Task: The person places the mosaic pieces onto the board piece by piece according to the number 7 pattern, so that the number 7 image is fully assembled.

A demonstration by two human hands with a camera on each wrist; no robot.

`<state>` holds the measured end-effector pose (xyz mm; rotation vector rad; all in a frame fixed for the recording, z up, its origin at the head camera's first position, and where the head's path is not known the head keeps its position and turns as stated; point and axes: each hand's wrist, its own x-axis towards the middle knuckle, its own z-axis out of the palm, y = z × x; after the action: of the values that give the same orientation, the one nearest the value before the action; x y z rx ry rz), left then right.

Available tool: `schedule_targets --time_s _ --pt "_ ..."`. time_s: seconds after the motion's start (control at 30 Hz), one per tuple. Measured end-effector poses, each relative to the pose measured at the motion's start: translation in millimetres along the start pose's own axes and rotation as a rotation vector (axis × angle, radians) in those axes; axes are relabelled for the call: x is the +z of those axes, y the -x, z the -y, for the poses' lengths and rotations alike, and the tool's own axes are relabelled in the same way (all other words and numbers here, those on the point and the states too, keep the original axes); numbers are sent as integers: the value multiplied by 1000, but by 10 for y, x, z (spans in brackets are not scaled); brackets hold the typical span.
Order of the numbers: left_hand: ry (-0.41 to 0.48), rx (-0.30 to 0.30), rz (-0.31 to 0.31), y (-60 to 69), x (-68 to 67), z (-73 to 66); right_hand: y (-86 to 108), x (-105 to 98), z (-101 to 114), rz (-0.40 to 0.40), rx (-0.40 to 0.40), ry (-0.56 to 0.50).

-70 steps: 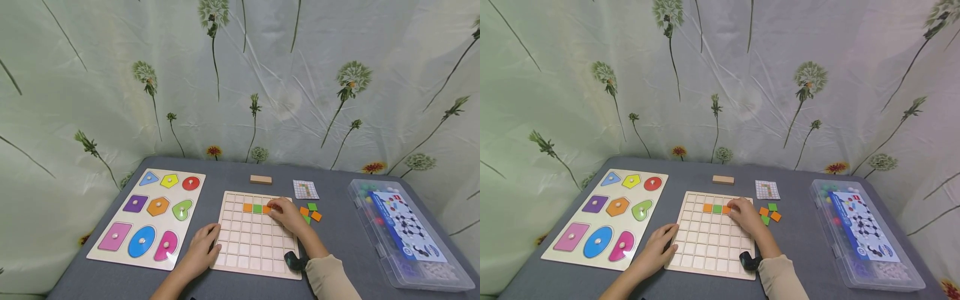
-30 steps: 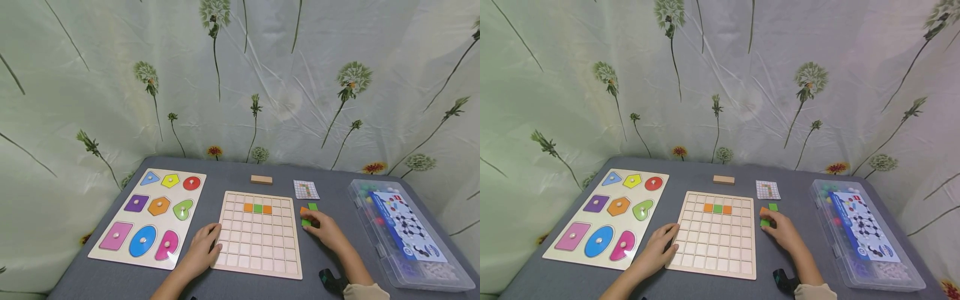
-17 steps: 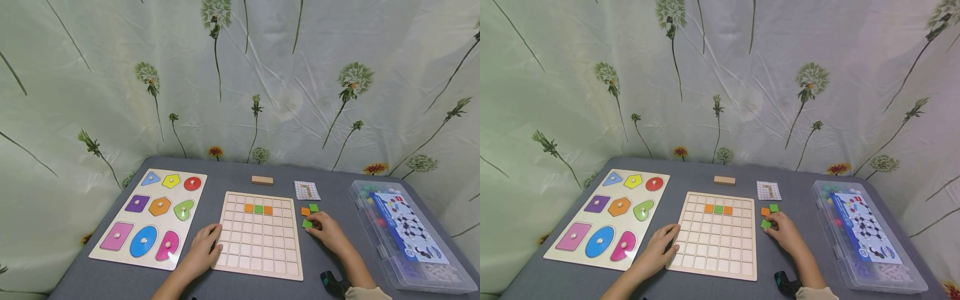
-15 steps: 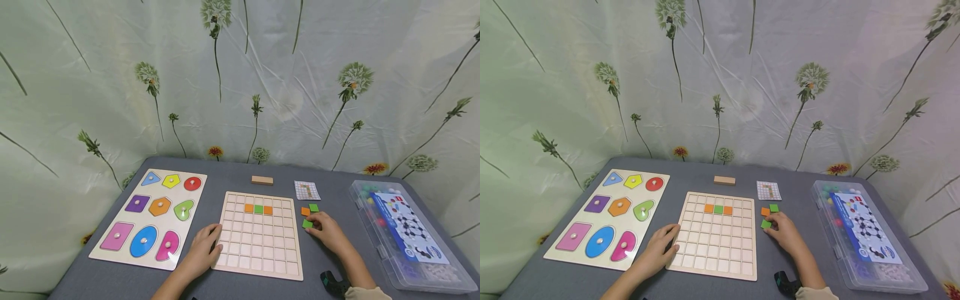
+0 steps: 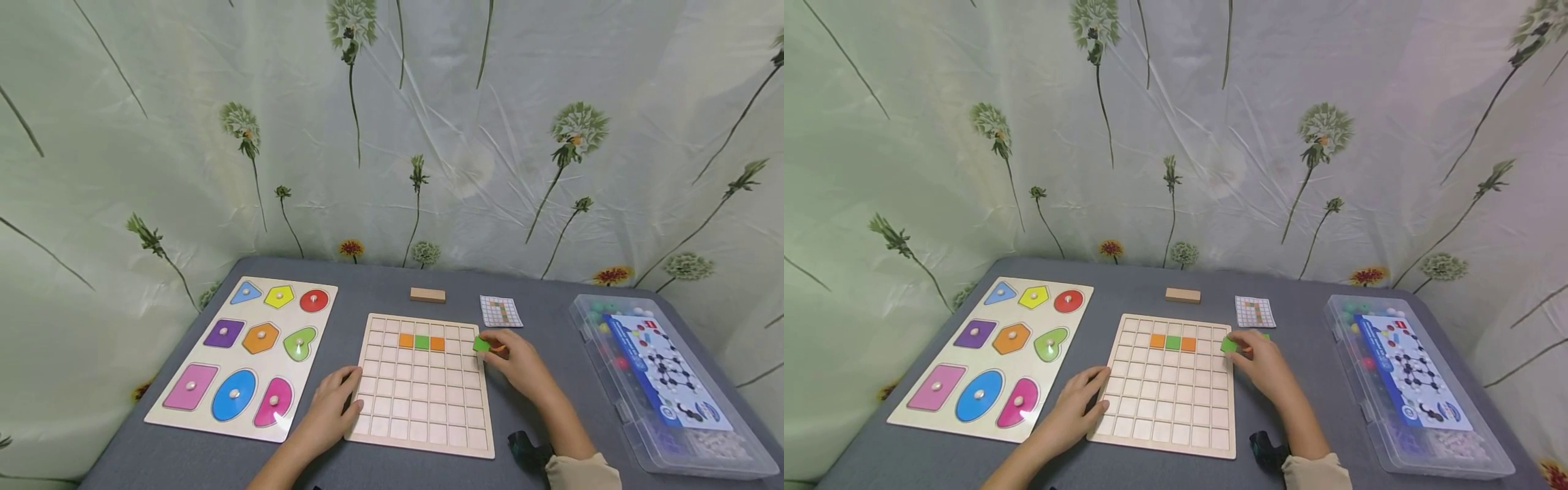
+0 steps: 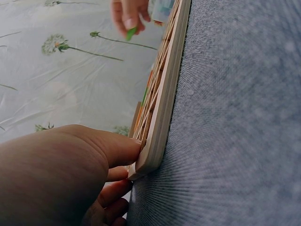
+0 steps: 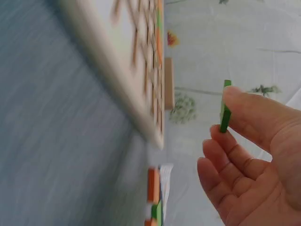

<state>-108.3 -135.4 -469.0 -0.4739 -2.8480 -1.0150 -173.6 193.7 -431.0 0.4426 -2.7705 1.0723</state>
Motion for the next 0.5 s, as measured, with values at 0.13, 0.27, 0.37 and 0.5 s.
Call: schedule_targets --time_s 0.13,0.27,0.37,0.5 --pt "-1 0 -3 3 4 5 -87 80 126 4 -39 -75" --pt "-2 0 -5 5 4 9 -155 180 202 43 -56 -130" --pt "-5 2 -4 3 8 16 -181 265 217 82 -36 -156" --pt "-9 4 1 0 12 22 -189 370 204 128 1 -183"
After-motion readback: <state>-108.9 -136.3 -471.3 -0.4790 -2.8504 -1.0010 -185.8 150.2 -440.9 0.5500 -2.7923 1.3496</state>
